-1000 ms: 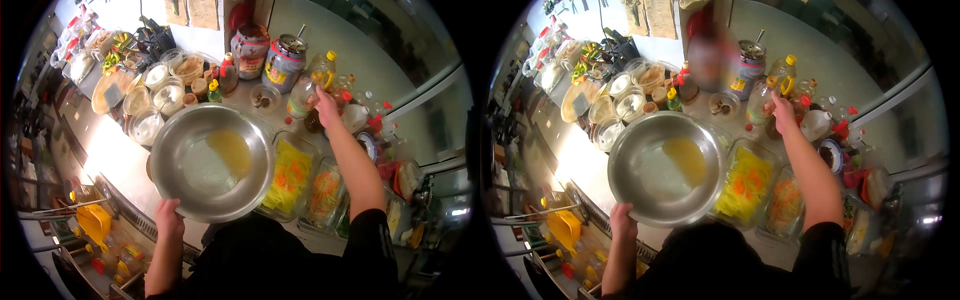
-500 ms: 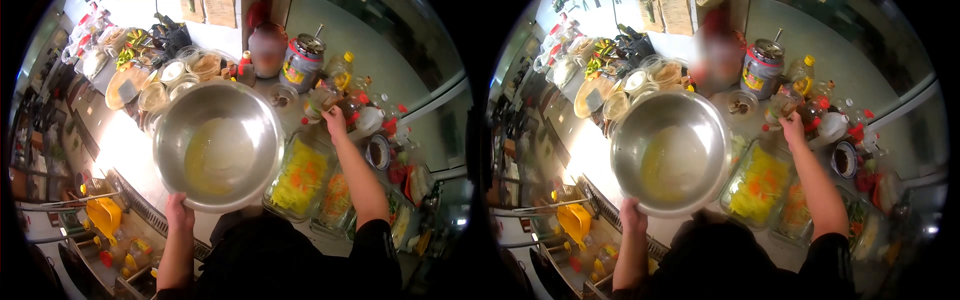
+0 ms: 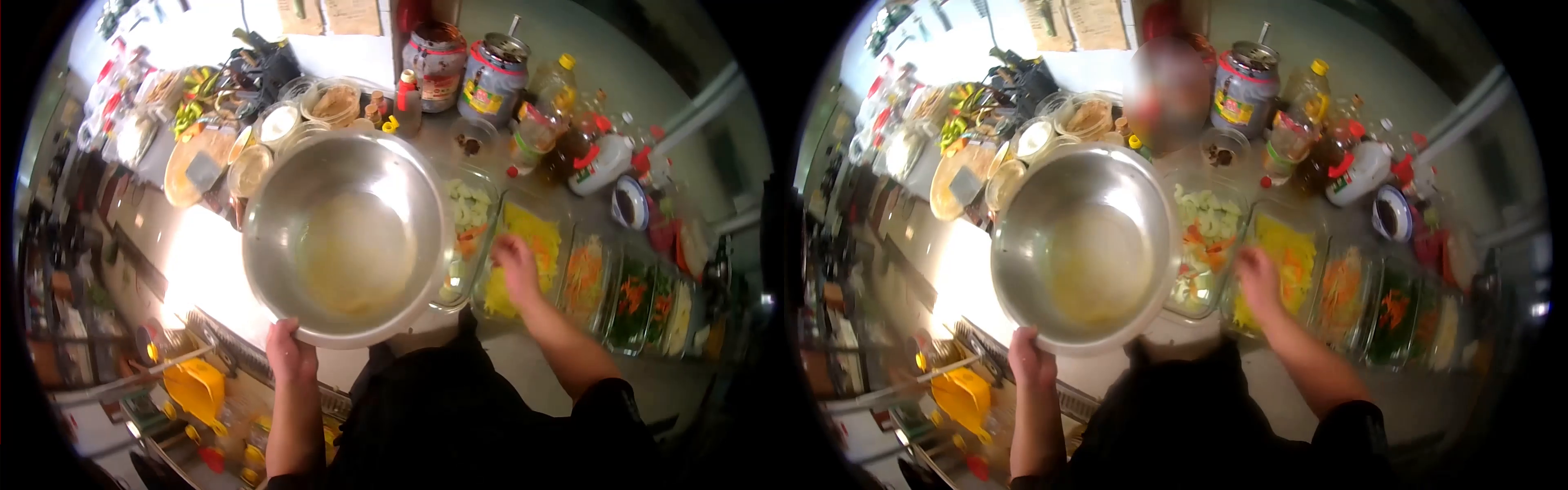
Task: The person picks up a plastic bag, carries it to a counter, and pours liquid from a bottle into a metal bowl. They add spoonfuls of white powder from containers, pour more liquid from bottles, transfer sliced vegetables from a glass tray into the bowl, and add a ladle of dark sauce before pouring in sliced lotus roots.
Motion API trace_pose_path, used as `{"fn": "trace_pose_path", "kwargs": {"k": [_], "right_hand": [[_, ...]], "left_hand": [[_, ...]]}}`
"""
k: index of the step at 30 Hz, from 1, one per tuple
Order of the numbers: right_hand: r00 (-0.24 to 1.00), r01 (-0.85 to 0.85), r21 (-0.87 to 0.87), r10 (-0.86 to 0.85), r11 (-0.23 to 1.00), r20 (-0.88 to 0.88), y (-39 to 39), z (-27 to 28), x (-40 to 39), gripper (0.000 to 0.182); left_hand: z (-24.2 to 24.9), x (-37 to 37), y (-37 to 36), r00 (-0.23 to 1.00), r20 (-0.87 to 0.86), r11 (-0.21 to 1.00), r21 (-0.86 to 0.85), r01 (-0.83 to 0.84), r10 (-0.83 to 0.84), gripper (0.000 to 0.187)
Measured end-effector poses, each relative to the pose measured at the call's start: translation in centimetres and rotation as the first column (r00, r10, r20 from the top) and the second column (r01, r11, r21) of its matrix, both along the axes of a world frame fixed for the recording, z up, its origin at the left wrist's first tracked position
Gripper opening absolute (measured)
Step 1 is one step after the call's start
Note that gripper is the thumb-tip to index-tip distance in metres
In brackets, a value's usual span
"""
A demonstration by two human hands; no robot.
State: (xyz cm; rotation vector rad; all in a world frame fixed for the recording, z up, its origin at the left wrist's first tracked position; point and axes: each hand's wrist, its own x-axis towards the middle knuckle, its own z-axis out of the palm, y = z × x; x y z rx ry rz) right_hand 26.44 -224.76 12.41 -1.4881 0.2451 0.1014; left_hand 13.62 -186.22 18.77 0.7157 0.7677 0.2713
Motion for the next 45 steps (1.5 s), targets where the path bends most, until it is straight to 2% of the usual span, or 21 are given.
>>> {"fn": "trace_pose_path", "kwargs": {"k": [1,2,4,6,7,9,10,12,17,19,20,23,26,28,29,33,35,38,39,41,45], "right_hand": [[0.998,-0.031,0.056,0.034,0.998,-0.050,1.5,-0.8,-2.9,0.019],[0.954,-0.103,0.063,0.116,0.993,-0.276,3.4,0.0,-5.3,0.018],[0.913,-0.149,0.098,0.175,0.984,-0.368,6.7,-1.4,-9.0,0.019],[0.777,0.061,0.331,0.164,0.942,-0.608,10.3,-2.5,-11.5,0.022],[0.775,0.082,0.330,0.148,0.940,-0.614,11.6,-4.0,-12.1,0.022],[0.716,0.546,0.541,-0.021,0.639,-0.697,13.4,-8.3,-10.9,0.026],[0.720,0.551,0.546,-0.028,0.631,-0.693,14.1,-10.1,-10.3,0.026],[0.727,0.655,0.599,-0.167,0.460,-0.667,15.2,-12.3,-9.3,0.031],[0.672,0.737,0.510,-0.405,0.443,-0.619,16.9,-13.6,-7.3,0.025],[0.504,0.858,0.344,-0.494,0.382,-0.708,16.8,-13.9,-6.8,0.024],[0.499,0.862,0.345,-0.503,0.371,-0.706,16.7,-13.2,-6.6,0.024],[0.486,0.859,0.297,-0.486,0.417,-0.726,15.3,-9.9,-7.2,0.025],[0.570,0.794,0.362,-0.389,0.489,-0.724,12.5,-5.1,-8.8,0.025],[0.632,0.736,0.335,-0.420,0.588,-0.651,10.6,-2.5,-10.7,0.026],[0.688,0.701,0.402,-0.407,0.589,-0.601,8.2,-5.0,-12.0,0.030],[0.818,0.562,0.447,-0.388,0.696,-0.425,2.0,2.9,-15.0,0.039],[0.790,0.607,0.230,-0.545,0.761,-0.281,-0.2,8.4,-14.8,0.013],[0.881,0.466,-0.091,-0.471,0.880,-0.047,-5.8,15.4,-13.0,0.010],[0.897,0.433,-0.233,-0.441,0.870,0.022,-6.4,18.7,-11.6,0.009],[0.896,0.443,-0.306,-0.425,0.843,0.126,-5.7,24.4,-8.4,0.006],[0.913,0.406,-0.688,-0.300,0.602,0.276,-2.2,30.4,-3.2,0.018]], "left_hand": [[0.1,0.1,2.2,1.000,0.023,0.998,0.062,0.005,-0.007,0.028],[0.4,0.5,3.9,0.999,0.050,0.992,0.123,0.003,-0.009,0.027],[2.6,0.3,7.2,0.995,0.047,0.988,0.132,0.081,-0.087,0.027],[3.6,-0.2,10.2,0.992,0.005,0.986,0.117,0.123,-0.125,0.029],[3.6,-0.3,10.9,0.990,-0.004,0.983,0.115,0.144,-0.144,0.029],[3.3,0.7,11.0,0.978,-0.045,0.972,0.103,0.209,-0.206,0.029],[3.0,1.3,10.6,0.977,-0.047,0.973,0.095,0.211,-0.207,0.025],[2.0,2.3,10.1,0.976,-0.044,0.971,0.095,0.219,-0.215,0.026],[3.0,1.9,13.2,0.956,0.033,0.949,0.135,0.283,-0.290,0.038],[3.5,0.9,14.6,0.956,0.033,0.949,0.139,0.284,-0.292,0.039],[3.6,0.5,15.0,0.957,0.036,0.950,0.137,0.280,-0.288,0.041],[2.7,-0.6,16.3,0.954,0.022,0.947,0.132,0.293,-0.298,0.041],[1.9,-0.9,16.8,0.954,0.024,0.949,0.117,0.294,-0.299,0.039],[1.8,-0.8,16.8,0.954,-0.014,0.942,0.149,0.300,-0.301,0.037],[1.9,-0.7,16.7,0.953,-0.011,0.944,0.139,0.301,-0.302,0.037],[2.3,0.1,15.0,0.932,-0.013,0.911,0.207,0.356,-0.362,0.029],[1.7,0.9,13.6,0.910,-0.078,0.875,0.252,0.413,-0.407,0.026],[2.2,2.7,9.2,0.890,-0.153,0.856,0.245,0.456,-0.430,0.024],[2.0,3.2,7.7,0.872,-0.136,0.841,0.232,0.489,-0.470,0.023],[1.4,4.1,5.2,0.841,-0.102,0.820,0.188,0.541,-0.531,0.022],[0.9,5.6,0.6,0.798,-0.090,0.796,0.069,0.602,-0.596,0.018]]}}
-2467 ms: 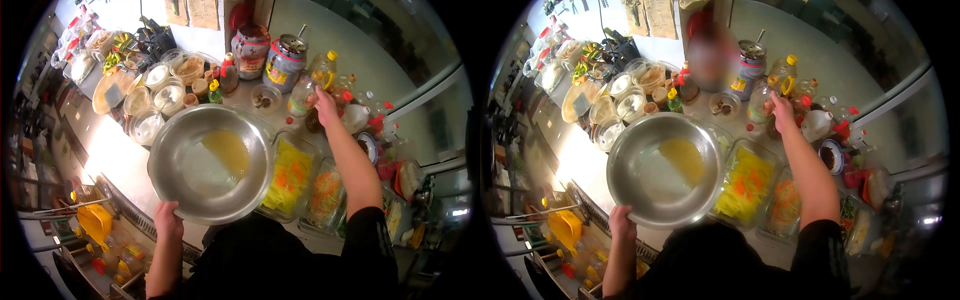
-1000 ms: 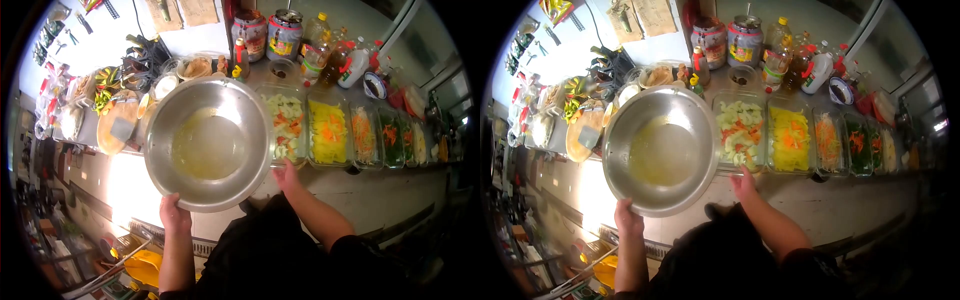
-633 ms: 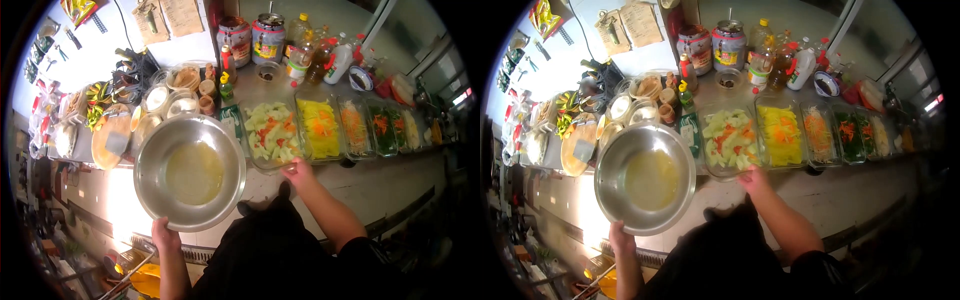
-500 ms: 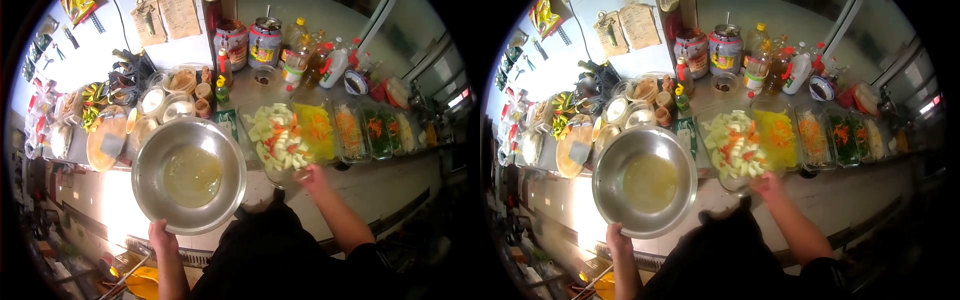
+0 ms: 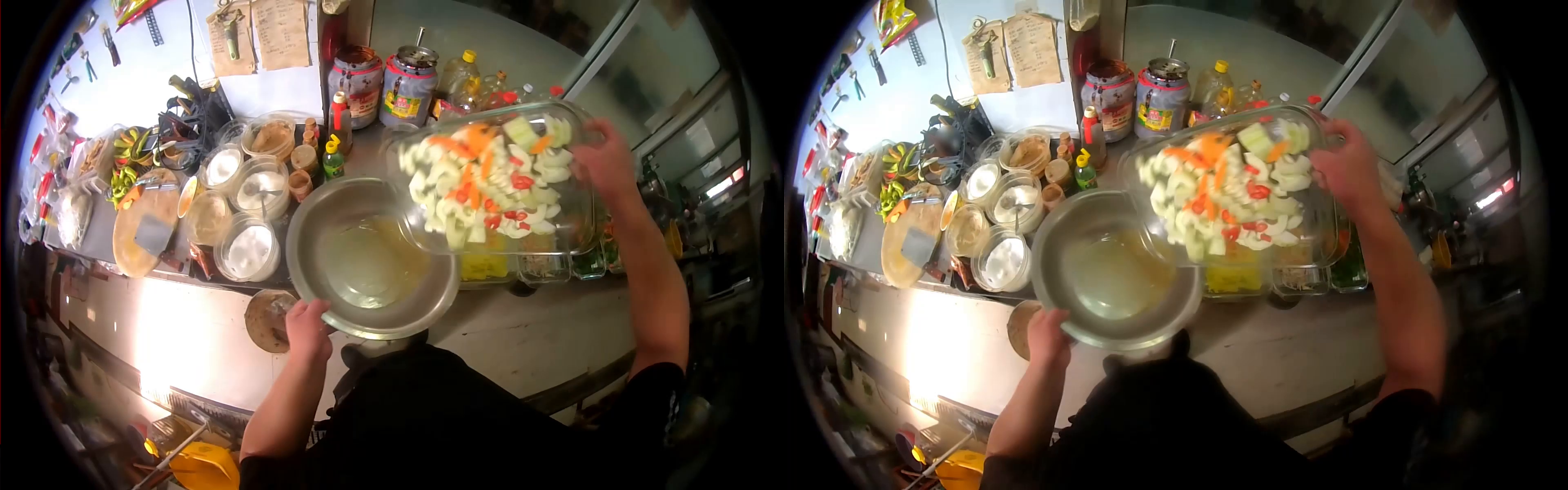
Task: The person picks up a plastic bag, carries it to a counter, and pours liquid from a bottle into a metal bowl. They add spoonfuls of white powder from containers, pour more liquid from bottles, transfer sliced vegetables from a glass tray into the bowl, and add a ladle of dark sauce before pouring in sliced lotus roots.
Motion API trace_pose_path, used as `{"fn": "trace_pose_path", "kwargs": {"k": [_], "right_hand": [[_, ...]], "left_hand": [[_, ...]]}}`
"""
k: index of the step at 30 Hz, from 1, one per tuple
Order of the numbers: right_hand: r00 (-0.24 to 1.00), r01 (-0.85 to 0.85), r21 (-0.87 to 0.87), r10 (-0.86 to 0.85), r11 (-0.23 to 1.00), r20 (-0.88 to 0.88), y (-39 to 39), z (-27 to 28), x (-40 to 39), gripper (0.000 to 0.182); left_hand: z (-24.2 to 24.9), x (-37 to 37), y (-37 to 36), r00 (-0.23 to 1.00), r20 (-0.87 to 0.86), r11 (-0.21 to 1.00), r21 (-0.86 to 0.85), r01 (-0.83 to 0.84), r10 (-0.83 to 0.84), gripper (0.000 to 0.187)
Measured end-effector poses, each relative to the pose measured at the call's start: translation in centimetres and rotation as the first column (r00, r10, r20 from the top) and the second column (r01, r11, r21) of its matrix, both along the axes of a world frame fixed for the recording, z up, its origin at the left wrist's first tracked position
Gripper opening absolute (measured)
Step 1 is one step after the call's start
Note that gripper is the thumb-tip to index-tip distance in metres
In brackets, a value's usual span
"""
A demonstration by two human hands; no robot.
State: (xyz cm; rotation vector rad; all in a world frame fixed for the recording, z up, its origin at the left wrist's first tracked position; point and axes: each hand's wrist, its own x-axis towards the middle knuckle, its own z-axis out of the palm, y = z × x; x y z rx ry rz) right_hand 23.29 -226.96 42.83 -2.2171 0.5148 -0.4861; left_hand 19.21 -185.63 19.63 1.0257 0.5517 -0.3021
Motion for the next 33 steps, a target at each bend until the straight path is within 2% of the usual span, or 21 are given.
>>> {"fn": "trace_pose_path", "kwargs": {"k": [1,3,4,6,9,13,15,16,18,19,21,22,24,25,28,29,30,31,32,33], "right_hand": [[1.000,-0.008,-0.006,0.008,1.000,0.002,0.6,0.3,0.9,0.018],[0.969,-0.158,-0.388,0.217,0.908,0.114,1.7,0.4,2.1,0.014],[0.968,-0.167,-0.391,0.226,0.905,0.110,2.5,0.8,2.3,0.014],[0.970,-0.210,-0.571,0.243,0.793,-0.018,4.3,2.3,2.0,0.014],[0.969,-0.190,-0.646,0.247,0.740,-0.001,6.5,3.0,1.1,0.016],[0.958,-0.194,-0.618,0.282,0.762,0.047,7.6,3.1,-0.7,0.013],[0.889,-0.141,-0.725,0.408,0.674,0.206,7.9,3.0,-1.7,0.027],[0.888,-0.146,-0.724,0.411,0.674,0.205,7.9,3.1,-2.2,0.027],[0.880,-0.140,-0.723,0.420,0.676,0.222,7.8,3.4,-3.0,0.043],[0.875,-0.150,-0.724,0.432,0.673,0.220,8.0,3.8,-2.9,0.043],[0.852,-0.163,-0.821,0.499,0.546,0.162,8.1,4.9,-3.2,0.043],[0.852,-0.162,-0.821,0.498,0.548,0.164,7.9,5.2,-3.7,0.043],[0.803,-0.310,-0.580,0.535,0.753,0.264,7.8,5.5,-4.2,0.045],[0.798,-0.319,-0.583,0.543,0.747,0.259,8.2,5.5,-3.9,0.045],[0.687,-0.419,-0.360,0.551,0.833,0.473,8.4,5.0,-4.7,0.046],[0.702,-0.394,-0.352,0.525,0.849,0.482,8.3,4.6,-5.0,0.046],[0.799,-0.250,-0.628,0.523,0.737,0.296,8.4,4.4,-3.9,0.045],[0.883,-0.150,-0.847,0.454,0.510,0.117,8.5,4.3,-3.1,0.045],[0.942,-0.112,-0.756,0.311,0.645,0.127,8.2,4.5,-3.3,0.046],[0.937,-0.131,-0.758,0.331,0.639,0.116,7.8,4.4,-3.5,0.046]], "left_hand": [[0.3,0.2,-1.0,1.000,-0.009,1.000,-0.015,0.001,-0.001,0.018],[0.1,0.3,-2.0,1.000,-0.022,1.000,-0.022,0.002,-0.002,0.018],[0.3,0.3,-2.4,1.000,-0.026,1.000,-0.028,0.009,-0.010,0.018],[1.2,0.3,-2.9,0.999,-0.037,0.998,-0.053,0.023,-0.025,0.018],[0.3,0.3,-2.7,0.999,-0.029,0.998,-0.040,0.039,-0.040,0.018],[-1.5,0.0,-2.3,1.000,0.012,0.998,-0.049,0.029,-0.028,0.020],[-1.3,-0.2,-2.1,0.997,-0.079,1.000,-0.001,0.000,0.000,0.021],[-1.1,-0.2,-2.0,0.997,-0.081,1.000,0.000,-0.004,0.004,0.021],[-0.7,-0.2,-1.9,0.997,-0.073,0.998,-0.055,-0.023,0.019,0.021],[-0.7,-0.2,-1.6,0.997,-0.075,0.998,-0.056,-0.037,0.033,0.021],[-0.6,0.1,-1.2,0.999,-0.044,0.997,-0.078,0.022,-0.026,0.027],[-0.1,0.3,-1.3,0.999,-0.043,0.997,-0.077,0.023,-0.027,0.027],[1.0,0.2,-0.9,0.998,-0.057,0.996,-0.092,0.011,-0.016,0.023],[0.8,0.2,-0.7,0.998,-0.060,0.995,-0.097,0.001,-0.007,0.023],[0.7,0.2,-1.2,0.999,-0.006,0.993,-0.107,0.044,-0.045,0.024],[1.2,0.4,-1.4,0.998,-0.027,0.995,-0.087,0.059,-0.061,0.025],[1.6,0.4,-1.7,0.997,-0.046,0.996,-0.069,0.063,-0.066,0.025],[1.7,0.4,-1.7,0.997,-0.043,0.995,-0.067,0.068,-0.070,0.025],[1.8,0.3,-1.7,0.997,-0.051,0.996,-0.067,0.058,-0.061,0.026],[1.8,0.2,-1.5,0.997,-0.067,0.997,-0.070,0.040,-0.045,0.026]]}}
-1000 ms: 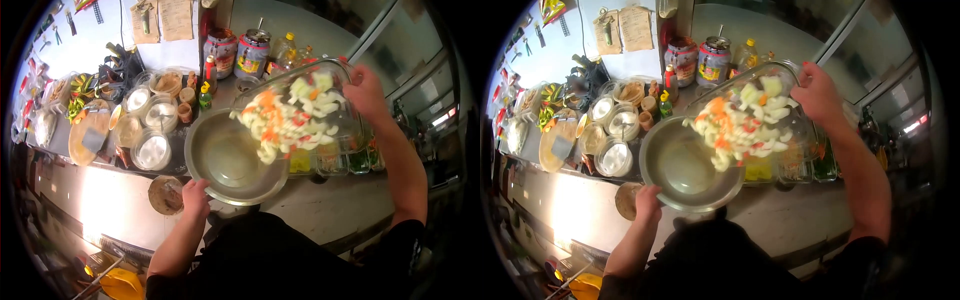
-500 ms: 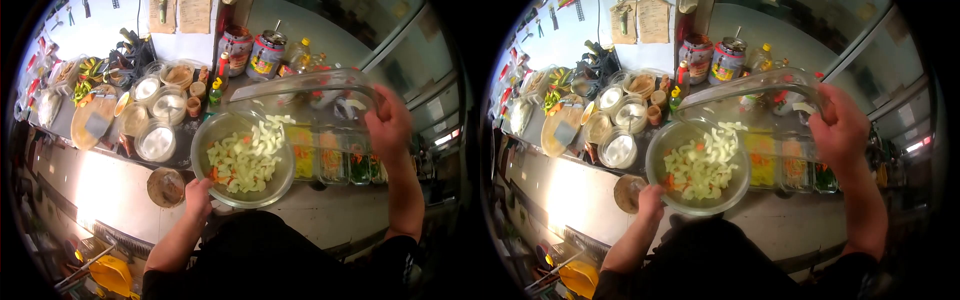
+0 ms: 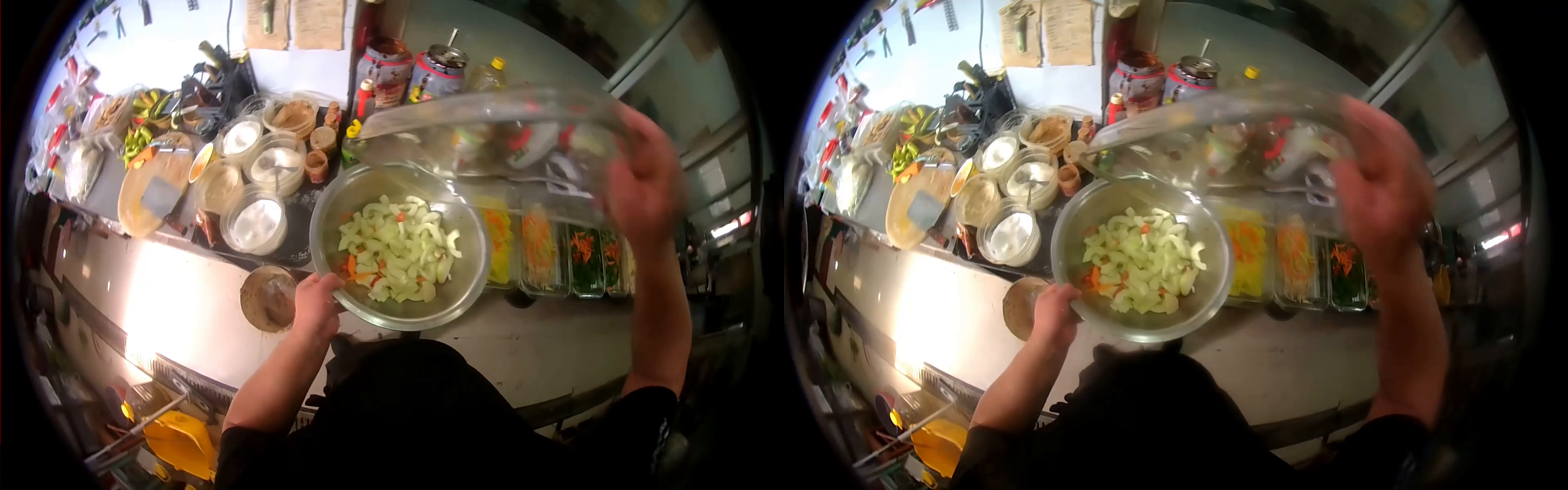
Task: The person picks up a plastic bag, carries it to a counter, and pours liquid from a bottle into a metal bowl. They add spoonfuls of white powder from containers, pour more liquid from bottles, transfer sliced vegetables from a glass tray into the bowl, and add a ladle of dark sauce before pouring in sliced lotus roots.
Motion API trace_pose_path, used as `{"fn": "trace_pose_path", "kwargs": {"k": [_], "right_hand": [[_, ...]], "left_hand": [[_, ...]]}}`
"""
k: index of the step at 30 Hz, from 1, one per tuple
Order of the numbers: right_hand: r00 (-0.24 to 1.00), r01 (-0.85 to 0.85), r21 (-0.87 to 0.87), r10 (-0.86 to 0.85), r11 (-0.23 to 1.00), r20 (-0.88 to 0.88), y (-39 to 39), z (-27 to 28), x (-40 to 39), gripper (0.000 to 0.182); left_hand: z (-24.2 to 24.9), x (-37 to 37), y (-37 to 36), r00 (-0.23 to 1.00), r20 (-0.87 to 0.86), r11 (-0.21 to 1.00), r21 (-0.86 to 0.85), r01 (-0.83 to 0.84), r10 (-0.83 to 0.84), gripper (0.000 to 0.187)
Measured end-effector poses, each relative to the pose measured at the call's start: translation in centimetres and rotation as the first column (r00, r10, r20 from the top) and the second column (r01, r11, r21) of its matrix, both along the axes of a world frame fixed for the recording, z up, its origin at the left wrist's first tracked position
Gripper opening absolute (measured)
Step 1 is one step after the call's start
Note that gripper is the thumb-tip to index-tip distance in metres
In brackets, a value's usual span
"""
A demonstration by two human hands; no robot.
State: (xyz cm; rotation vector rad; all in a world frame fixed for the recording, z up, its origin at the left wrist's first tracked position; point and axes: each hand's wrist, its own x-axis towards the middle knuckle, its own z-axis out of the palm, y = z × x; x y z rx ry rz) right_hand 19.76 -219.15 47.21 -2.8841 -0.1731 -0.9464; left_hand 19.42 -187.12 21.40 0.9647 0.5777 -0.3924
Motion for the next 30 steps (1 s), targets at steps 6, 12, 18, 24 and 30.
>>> {"fn": "trace_pose_path", "kwargs": {"k": [6,12,18,24,30], "right_hand": [[0.995,-0.082,0.091,0.077,0.993,0.057,0.9,-1.5,-0.1,0.044],[0.949,-0.311,0.613,0.204,0.726,0.240,-4.4,-2.9,-1.6,0.036],[0.986,0.054,0.997,0.152,0.056,-0.062,-14.6,-10.1,-1.8,0.013],[0.910,0.412,0.691,0.226,-0.594,-0.349,-6.6,-22.7,-6.0,0.031],[0.857,0.476,0.280,0.368,-0.834,-0.362,1.1,-33.7,-6.9,0.033]], "left_hand": [[-0.3,0.0,-1.1,0.999,-0.005,0.999,-0.010,0.043,-0.043,0.026],[-1.5,-1.7,1.1,1.000,0.016,1.000,-0.018,-0.019,0.019,0.025],[-1.7,-4.4,6.0,0.979,0.078,0.982,0.019,-0.189,0.187,0.024],[-2.0,-6.8,14.3,0.902,0.164,0.909,0.054,-0.413,0.400,0.024],[1.6,-8.1,18.9,0.854,0.241,0.865,0.095,-0.493,0.460,0.029]]}}
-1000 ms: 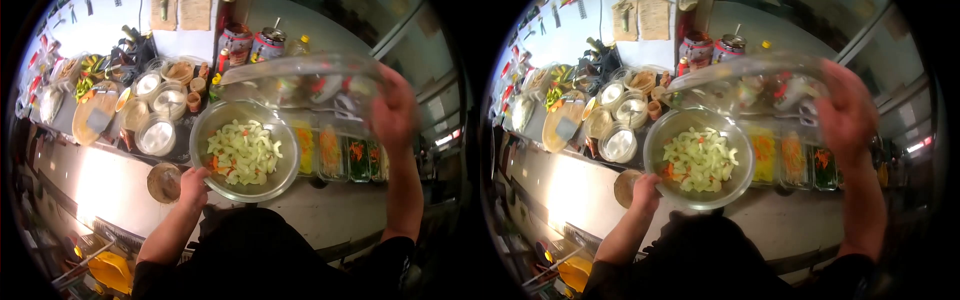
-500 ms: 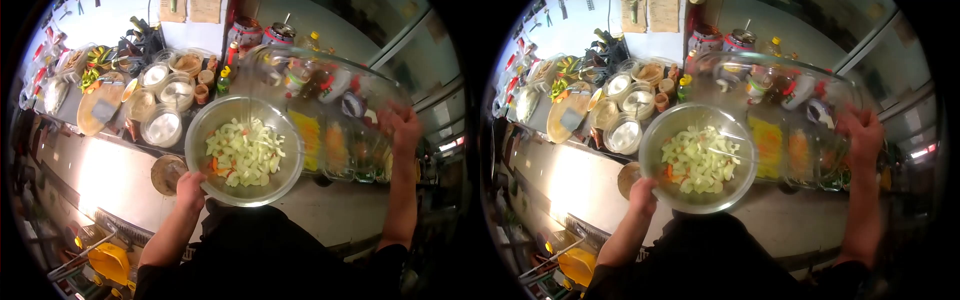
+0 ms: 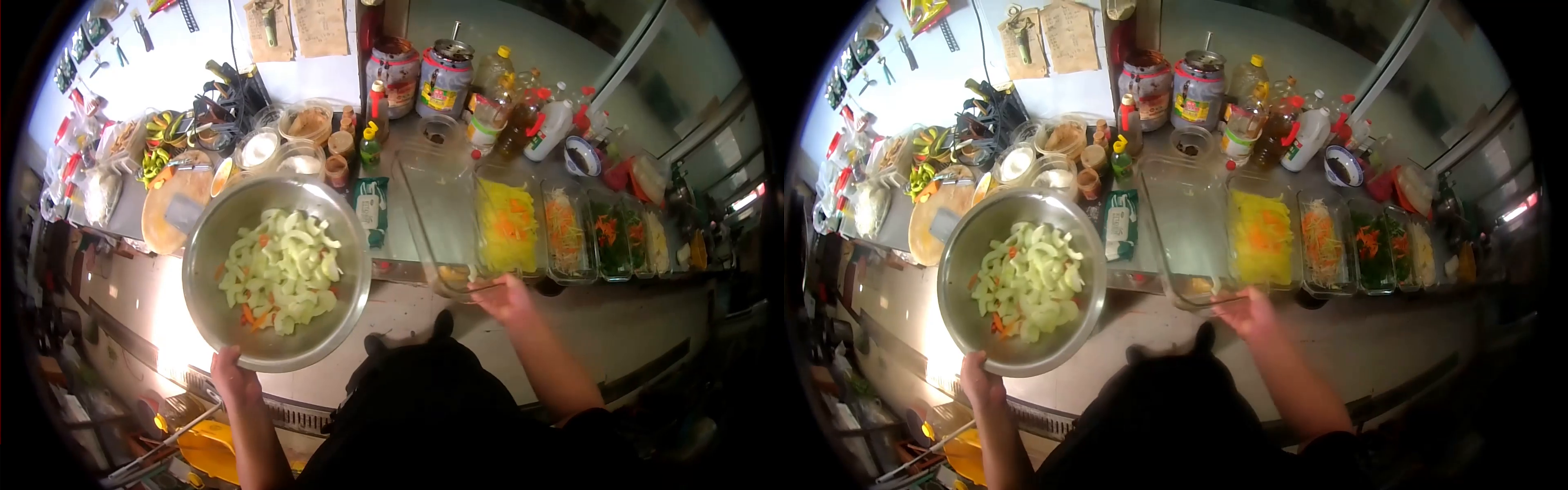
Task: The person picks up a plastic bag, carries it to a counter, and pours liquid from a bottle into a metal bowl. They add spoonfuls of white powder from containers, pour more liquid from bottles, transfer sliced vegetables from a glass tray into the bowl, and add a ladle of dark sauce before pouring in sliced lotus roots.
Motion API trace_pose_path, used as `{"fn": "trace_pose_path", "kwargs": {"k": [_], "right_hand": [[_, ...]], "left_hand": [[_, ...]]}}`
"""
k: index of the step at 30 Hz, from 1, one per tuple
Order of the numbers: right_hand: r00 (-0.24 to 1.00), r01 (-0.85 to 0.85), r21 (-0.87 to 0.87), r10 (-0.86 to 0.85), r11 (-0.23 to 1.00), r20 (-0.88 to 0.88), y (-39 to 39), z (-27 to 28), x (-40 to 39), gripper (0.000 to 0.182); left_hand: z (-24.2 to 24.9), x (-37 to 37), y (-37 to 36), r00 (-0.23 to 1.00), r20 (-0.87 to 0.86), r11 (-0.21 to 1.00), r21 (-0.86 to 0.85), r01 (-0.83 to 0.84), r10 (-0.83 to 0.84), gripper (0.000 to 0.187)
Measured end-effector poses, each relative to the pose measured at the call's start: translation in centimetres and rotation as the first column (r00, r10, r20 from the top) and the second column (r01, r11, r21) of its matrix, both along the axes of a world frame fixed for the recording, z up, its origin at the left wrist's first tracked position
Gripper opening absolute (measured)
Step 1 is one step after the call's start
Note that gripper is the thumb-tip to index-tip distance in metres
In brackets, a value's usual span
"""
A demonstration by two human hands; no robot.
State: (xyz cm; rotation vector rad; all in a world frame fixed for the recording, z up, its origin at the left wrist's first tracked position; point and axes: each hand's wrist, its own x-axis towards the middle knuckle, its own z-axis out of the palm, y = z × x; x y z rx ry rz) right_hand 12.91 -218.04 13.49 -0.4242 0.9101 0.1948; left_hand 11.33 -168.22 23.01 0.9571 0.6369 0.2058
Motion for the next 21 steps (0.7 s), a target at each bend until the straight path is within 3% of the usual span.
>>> {"fn": "trace_pose_path", "kwargs": {"k": [2,4,6,9,11,15,17,21], "right_hand": [[0.999,0.037,0.000,-0.037,0.999,-0.016,2.1,-1.2,0.9,0.034],[0.996,0.081,-0.004,-0.081,0.997,-0.032,4.1,-1.6,1.8,0.034],[0.981,0.181,-0.120,-0.188,0.976,-0.052,6.2,-0.9,2.9,0.033],[0.975,0.216,-0.038,-0.217,0.976,-0.037,6.5,-6.4,4.5,0.035],[0.972,0.221,-0.056,-0.225,0.974,-0.072,7.7,-6.1,5.6,0.035],[0.950,0.289,-0.088,-0.297,0.953,-0.100,9.0,-10.3,6.2,0.033],[0.942,0.330,-0.116,-0.335,0.937,-0.020,9.2,-12.6,6.0,0.031],[0.957,0.292,-0.112,-0.289,0.950,0.041,8.9,-15.3,5.4,0.024]], "left_hand": [[0.3,-0.4,1.4,0.992,0.002,0.992,-0.005,-0.126,0.126,0.029],[0.3,-0.6,2.3,0.993,0.036,0.994,0.011,-0.110,0.110,0.028],[0.7,-0.8,2.8,0.994,0.020,0.993,0.049,-0.110,0.109,0.027],[0.8,-0.8,3.1,0.997,-0.010,0.996,0.042,-0.082,0.083,0.027],[0.7,-0.5,3.2,0.996,-0.026,0.996,0.022,-0.085,0.086,0.028],[1.1,0.1,1.6,0.999,-0.042,1.000,0.009,-0.027,0.027,0.034],[1.2,0.5,0.4,0.998,-0.070,1.000,0.002,0.007,-0.006,0.039],[0.8,1.4,-1.7,0.989,-0.032,0.989,-0.042,0.142,-0.143,0.034]]}}
